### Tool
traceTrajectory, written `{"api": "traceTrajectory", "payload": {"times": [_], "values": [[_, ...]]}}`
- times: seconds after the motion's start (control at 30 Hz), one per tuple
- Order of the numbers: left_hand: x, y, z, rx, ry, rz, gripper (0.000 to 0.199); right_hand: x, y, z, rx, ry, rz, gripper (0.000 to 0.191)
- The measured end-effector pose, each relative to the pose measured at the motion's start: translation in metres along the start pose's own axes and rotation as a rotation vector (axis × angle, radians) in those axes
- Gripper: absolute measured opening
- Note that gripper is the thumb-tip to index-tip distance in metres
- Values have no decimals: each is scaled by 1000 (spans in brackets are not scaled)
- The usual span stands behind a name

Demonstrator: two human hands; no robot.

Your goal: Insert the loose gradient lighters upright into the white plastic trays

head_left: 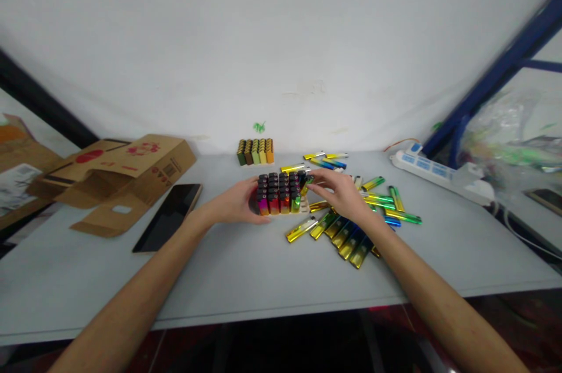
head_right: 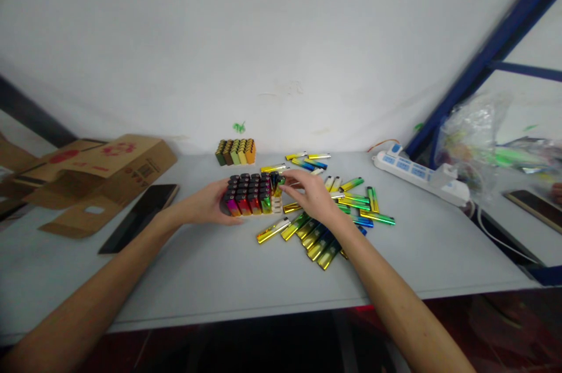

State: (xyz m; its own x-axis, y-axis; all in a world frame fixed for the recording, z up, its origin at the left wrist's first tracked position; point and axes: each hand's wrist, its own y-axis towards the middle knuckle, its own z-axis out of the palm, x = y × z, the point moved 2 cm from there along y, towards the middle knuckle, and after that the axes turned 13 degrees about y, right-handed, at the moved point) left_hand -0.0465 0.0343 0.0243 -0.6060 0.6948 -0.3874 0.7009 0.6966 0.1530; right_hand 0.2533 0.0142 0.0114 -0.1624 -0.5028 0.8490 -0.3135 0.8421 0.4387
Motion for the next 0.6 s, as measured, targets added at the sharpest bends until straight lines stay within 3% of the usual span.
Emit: {"api": "traceTrajectory", "payload": {"times": [0.13,0.27,0.43,0.6], "values": [[1,0,-1,11,-17,13,73,5,-1,5,53,-72,-63,23],[2,1,-1,9,-7,16,78,4,-1,10,4,-45,21,35],[4,0,1,20,-29,-5,76,4,1,11,26,-169,30,12],[7,-1,2,2,-8,2,78,8,4,12,81,-223,76,8]]}}
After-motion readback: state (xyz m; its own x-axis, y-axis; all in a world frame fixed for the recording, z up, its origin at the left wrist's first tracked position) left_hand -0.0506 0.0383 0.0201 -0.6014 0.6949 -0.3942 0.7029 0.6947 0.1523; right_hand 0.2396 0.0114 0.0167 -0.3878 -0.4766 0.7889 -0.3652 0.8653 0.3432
